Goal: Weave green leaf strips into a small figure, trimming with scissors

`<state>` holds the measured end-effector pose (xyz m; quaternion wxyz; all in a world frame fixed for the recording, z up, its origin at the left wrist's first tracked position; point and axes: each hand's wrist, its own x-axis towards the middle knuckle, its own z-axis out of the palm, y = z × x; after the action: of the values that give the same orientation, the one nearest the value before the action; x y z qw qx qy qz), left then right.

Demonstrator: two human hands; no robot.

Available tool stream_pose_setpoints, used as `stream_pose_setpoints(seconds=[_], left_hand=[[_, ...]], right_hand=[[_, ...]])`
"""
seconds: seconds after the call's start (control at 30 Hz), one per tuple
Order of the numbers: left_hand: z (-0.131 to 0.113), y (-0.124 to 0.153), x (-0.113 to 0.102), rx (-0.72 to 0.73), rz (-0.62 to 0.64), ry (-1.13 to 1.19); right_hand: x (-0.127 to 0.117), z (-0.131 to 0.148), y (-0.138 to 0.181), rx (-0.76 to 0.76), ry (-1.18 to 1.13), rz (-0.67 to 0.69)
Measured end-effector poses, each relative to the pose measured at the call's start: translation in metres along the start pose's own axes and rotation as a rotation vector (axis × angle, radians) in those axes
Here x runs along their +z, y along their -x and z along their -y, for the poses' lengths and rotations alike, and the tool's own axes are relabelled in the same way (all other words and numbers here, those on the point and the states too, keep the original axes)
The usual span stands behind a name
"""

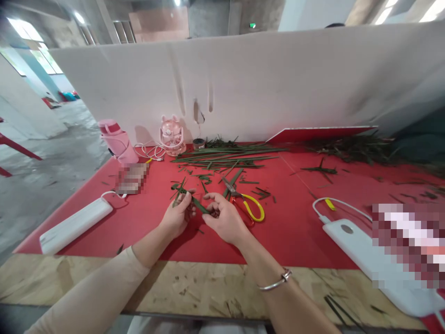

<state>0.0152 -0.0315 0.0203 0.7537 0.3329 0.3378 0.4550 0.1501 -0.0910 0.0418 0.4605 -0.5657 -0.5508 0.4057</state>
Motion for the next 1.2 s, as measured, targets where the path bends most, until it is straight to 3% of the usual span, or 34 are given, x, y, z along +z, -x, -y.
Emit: stream_pose_setpoints(seconds=[0.23,0.43,0.7,0.87,1.03,1.2], left_hand=[[-0.002,-0.007,-0.005,-0.091,0.014,0.040],[0.001,-0.011,-0.006,-0.074,-0.007,0.003],[-0.001,-0.008,-0.006,-0.073,0.073,-0.018],[0.002,-0.005,-0.007,0.031,0.059,-0.141],[0.006,-0.004,-0.006,0.107,0.053,-0.128],[0.005,-0.004,-0.003,0.103,-0.009,-0.060]], right_hand=[[-0.014,0.008,0.004,-0.047,-0.037,0.024],[-0.021,0.014,0.004,0.017,-0.036,0.050],[-0.031,0.000,-0.005,-0.090,0.148,-0.095],[-0.019,0.001,-0.001,-0.070,0.274,0.031],[-0.005,-0.001,0.001,-0.070,0.428,0.000],[-0.010,-0.004,-0.001,-0.107,0.456,-0.001]])
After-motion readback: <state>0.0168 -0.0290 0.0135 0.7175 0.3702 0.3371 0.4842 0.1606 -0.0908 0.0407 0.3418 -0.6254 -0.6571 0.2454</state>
